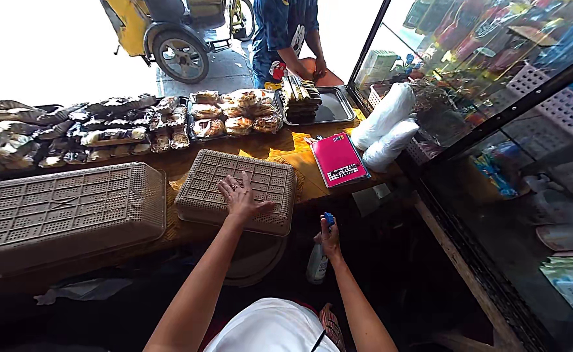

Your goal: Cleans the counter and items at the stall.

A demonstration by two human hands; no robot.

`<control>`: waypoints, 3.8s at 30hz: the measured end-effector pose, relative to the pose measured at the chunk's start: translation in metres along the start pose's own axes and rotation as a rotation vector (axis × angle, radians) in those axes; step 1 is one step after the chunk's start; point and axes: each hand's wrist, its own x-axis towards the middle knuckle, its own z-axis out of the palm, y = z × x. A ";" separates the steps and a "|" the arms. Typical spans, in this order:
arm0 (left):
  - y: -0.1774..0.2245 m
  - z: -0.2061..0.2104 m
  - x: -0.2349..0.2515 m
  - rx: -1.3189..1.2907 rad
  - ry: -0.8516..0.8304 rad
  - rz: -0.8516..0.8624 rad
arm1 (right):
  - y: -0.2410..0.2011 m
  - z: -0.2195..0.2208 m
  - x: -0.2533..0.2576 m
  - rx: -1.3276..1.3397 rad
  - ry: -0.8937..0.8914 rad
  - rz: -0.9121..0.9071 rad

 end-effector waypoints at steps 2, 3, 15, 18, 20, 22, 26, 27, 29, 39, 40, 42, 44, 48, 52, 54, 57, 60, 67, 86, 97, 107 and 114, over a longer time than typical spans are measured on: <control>-0.007 0.000 0.007 -0.049 0.028 0.105 | 0.006 -0.010 -0.006 0.001 0.014 -0.005; -0.011 -0.001 0.009 -0.051 0.016 0.152 | 0.007 -0.015 -0.009 0.001 0.017 -0.010; -0.079 -0.072 0.025 0.325 -0.358 0.349 | 0.006 0.018 -0.040 -0.148 -0.332 -0.164; -0.046 -0.071 0.016 0.315 -0.363 0.204 | 0.019 0.044 -0.039 -0.164 -0.360 -0.219; -0.026 -0.066 0.012 0.185 -0.358 0.083 | 0.026 0.055 -0.034 -0.148 -0.317 -0.227; -0.006 -0.057 0.009 0.051 -0.289 0.025 | 0.027 0.061 -0.030 -0.124 -0.252 -0.212; 0.032 -0.011 0.016 -0.101 0.037 -0.060 | 0.018 0.053 -0.026 -0.083 -0.135 -0.138; 0.037 -0.003 0.018 -0.082 0.033 -0.083 | 0.015 0.049 -0.025 -0.080 -0.122 -0.114; 0.037 0.004 0.024 0.003 -0.032 -0.119 | 0.013 0.043 -0.023 -0.083 -0.113 -0.094; -0.043 -0.017 0.021 0.064 -0.171 0.064 | 0.028 0.056 -0.037 -0.160 -0.384 -0.270; -0.046 -0.020 0.019 0.074 -0.180 0.070 | 0.029 0.061 -0.039 -0.164 -0.423 -0.265; -0.050 -0.023 0.015 0.069 -0.192 0.086 | 0.030 0.071 -0.041 -0.175 -0.474 -0.261; -0.052 -0.024 0.013 0.062 -0.192 0.104 | 0.028 0.079 -0.042 -0.189 -0.486 -0.254; -0.054 -0.026 0.013 0.075 -0.223 0.117 | 0.021 0.081 -0.039 -0.161 -0.466 -0.191; -0.060 -0.029 0.011 0.096 -0.242 0.140 | 0.020 0.082 -0.036 -0.173 -0.527 -0.205; -0.060 -0.029 0.011 0.096 -0.247 0.136 | 0.023 0.085 -0.035 -0.190 -0.547 -0.229; -0.059 -0.029 0.011 0.095 -0.254 0.132 | 0.025 0.088 -0.036 -0.228 -0.509 -0.227; -0.060 -0.029 0.011 0.087 -0.250 0.135 | 0.025 0.091 -0.037 -0.251 -0.444 -0.224; -0.059 -0.030 0.011 0.103 -0.260 0.129 | 0.014 0.088 -0.026 -0.258 -0.518 -0.142; -0.071 -0.025 -0.001 0.145 -0.285 0.257 | -0.015 0.102 -0.008 -0.314 -0.508 -0.162; -0.077 -0.022 -0.008 0.139 -0.240 0.326 | -0.018 0.113 -0.014 -0.241 -0.385 -0.119; -0.079 -0.025 -0.012 0.128 -0.258 0.321 | -0.026 0.120 -0.002 -0.244 -0.418 -0.078; -0.084 -0.023 -0.015 0.139 -0.265 0.358 | -0.038 0.129 0.000 -0.292 -0.372 -0.081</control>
